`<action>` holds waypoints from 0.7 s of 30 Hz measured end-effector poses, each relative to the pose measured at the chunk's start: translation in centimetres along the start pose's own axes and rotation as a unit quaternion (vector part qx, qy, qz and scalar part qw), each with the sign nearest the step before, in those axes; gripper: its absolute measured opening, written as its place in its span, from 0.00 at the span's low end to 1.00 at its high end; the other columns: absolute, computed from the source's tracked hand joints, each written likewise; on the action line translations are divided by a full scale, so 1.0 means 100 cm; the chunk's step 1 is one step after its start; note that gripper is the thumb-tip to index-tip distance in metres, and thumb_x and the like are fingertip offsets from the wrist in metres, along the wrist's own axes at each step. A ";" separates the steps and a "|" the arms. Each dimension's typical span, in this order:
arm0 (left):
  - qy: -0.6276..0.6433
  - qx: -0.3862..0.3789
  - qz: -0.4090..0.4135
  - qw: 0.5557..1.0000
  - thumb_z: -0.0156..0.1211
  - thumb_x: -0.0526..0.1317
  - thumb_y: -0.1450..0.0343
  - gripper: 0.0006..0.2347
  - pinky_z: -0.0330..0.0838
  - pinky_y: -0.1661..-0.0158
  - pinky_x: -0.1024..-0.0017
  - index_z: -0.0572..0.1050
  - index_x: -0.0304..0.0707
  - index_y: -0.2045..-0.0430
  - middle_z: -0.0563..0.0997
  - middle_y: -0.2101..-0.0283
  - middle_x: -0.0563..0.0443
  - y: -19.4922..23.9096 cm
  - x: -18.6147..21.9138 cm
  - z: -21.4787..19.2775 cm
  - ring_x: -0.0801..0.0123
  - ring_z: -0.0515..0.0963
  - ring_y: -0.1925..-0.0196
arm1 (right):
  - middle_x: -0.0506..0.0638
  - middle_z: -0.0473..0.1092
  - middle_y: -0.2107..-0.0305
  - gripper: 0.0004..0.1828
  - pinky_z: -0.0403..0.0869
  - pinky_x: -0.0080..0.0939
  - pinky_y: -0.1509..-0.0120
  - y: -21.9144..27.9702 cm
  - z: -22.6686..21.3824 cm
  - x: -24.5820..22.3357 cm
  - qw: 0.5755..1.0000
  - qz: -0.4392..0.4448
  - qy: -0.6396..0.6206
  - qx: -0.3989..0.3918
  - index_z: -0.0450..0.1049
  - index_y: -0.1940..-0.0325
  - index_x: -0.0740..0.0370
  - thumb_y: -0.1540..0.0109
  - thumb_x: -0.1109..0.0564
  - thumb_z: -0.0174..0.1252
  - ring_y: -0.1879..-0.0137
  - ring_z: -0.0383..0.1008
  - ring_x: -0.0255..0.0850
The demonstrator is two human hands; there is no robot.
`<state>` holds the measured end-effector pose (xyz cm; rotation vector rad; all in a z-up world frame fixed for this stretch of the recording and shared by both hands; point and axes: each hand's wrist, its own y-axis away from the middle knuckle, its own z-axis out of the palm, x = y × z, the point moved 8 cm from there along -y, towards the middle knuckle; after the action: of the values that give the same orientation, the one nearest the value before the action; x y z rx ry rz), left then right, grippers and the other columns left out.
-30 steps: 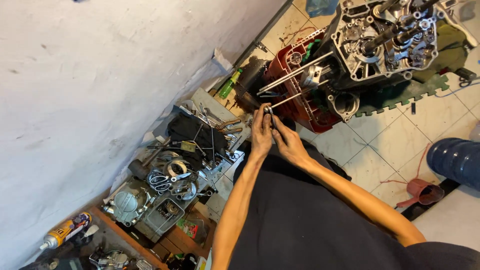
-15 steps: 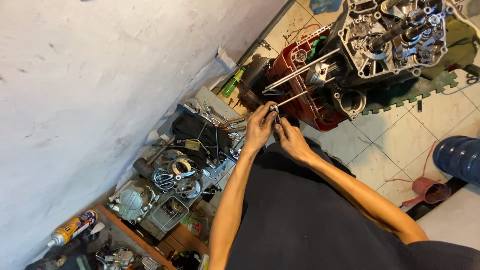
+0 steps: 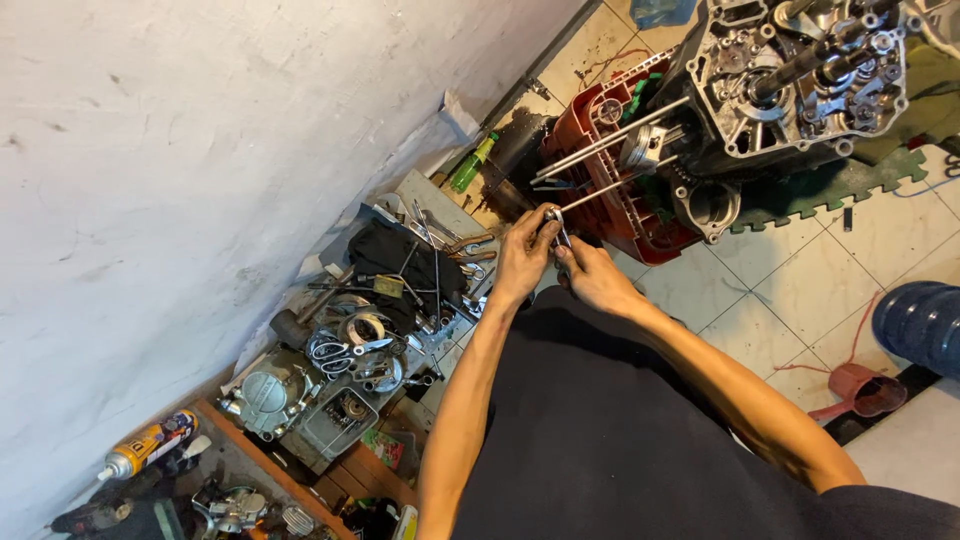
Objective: The person uses a wrench to tighten a bolt on a disassembled engine block. They then switch to a socket wrench to continue tightening the same bolt on the engine's crankshaft area.
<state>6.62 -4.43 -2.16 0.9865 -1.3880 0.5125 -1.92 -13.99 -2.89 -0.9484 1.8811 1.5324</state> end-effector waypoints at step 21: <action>0.187 -0.020 -0.108 0.976 0.58 0.36 0.24 0.10 0.70 0.64 0.81 0.77 0.32 0.50 0.79 0.64 0.59 -0.006 -0.044 0.009 0.80 0.74 0.65 | 0.64 0.76 0.75 0.23 0.73 0.55 0.60 0.004 -0.016 -0.020 0.990 0.023 0.129 -0.053 0.71 0.58 0.69 0.29 0.44 0.44 0.68 0.79 0.56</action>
<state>5.85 -4.42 -6.67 0.9385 -0.9406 0.4761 -0.98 -15.18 -0.79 -1.2107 2.0252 1.6150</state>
